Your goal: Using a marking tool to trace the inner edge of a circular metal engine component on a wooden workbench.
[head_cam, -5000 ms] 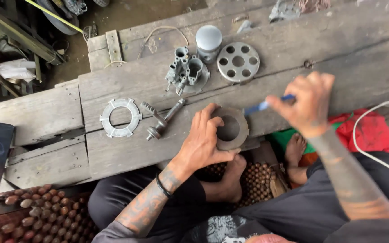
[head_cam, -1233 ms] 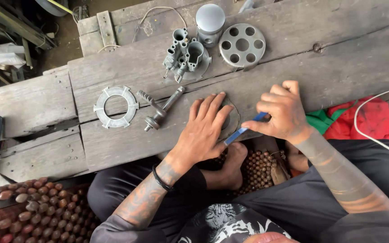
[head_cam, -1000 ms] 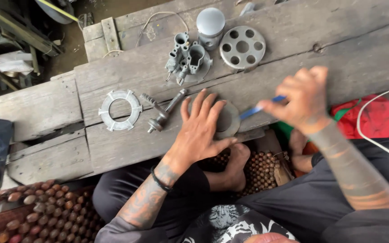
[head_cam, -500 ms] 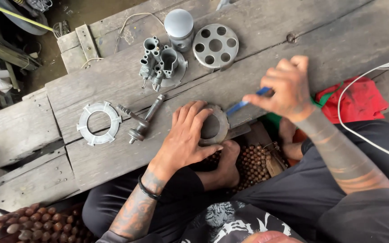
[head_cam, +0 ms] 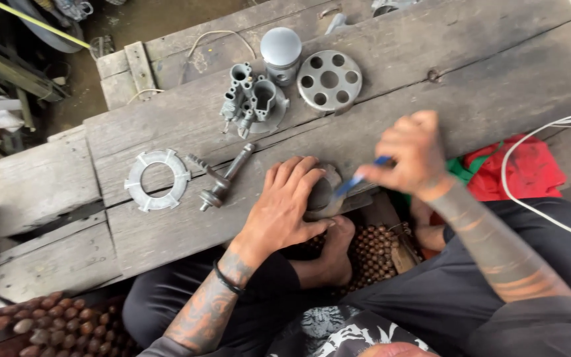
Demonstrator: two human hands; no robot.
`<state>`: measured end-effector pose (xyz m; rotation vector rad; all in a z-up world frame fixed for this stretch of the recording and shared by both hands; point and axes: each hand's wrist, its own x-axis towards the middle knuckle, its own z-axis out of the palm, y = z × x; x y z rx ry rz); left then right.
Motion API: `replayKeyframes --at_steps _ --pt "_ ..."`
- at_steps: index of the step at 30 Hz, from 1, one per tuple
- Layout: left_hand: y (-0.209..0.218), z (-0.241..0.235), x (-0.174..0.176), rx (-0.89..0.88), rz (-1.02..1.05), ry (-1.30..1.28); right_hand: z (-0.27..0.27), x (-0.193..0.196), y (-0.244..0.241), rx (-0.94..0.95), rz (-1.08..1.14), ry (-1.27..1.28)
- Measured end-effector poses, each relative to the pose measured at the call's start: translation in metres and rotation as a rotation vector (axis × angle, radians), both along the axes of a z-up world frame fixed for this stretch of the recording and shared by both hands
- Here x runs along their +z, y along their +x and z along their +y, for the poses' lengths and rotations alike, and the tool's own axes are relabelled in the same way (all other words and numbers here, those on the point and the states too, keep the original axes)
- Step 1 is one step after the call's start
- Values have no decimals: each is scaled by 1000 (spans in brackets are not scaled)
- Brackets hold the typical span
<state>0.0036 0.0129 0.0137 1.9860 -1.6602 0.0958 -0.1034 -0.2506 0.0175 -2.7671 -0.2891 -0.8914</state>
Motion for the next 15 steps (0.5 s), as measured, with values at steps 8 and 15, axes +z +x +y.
replayKeyframes --at_steps 8,15 --pt "-2 2 -1 25 -63 23 8 5 9 5 -37 -76" --pt "-2 2 1 28 -62 17 14 4 13 37 -18 -39"
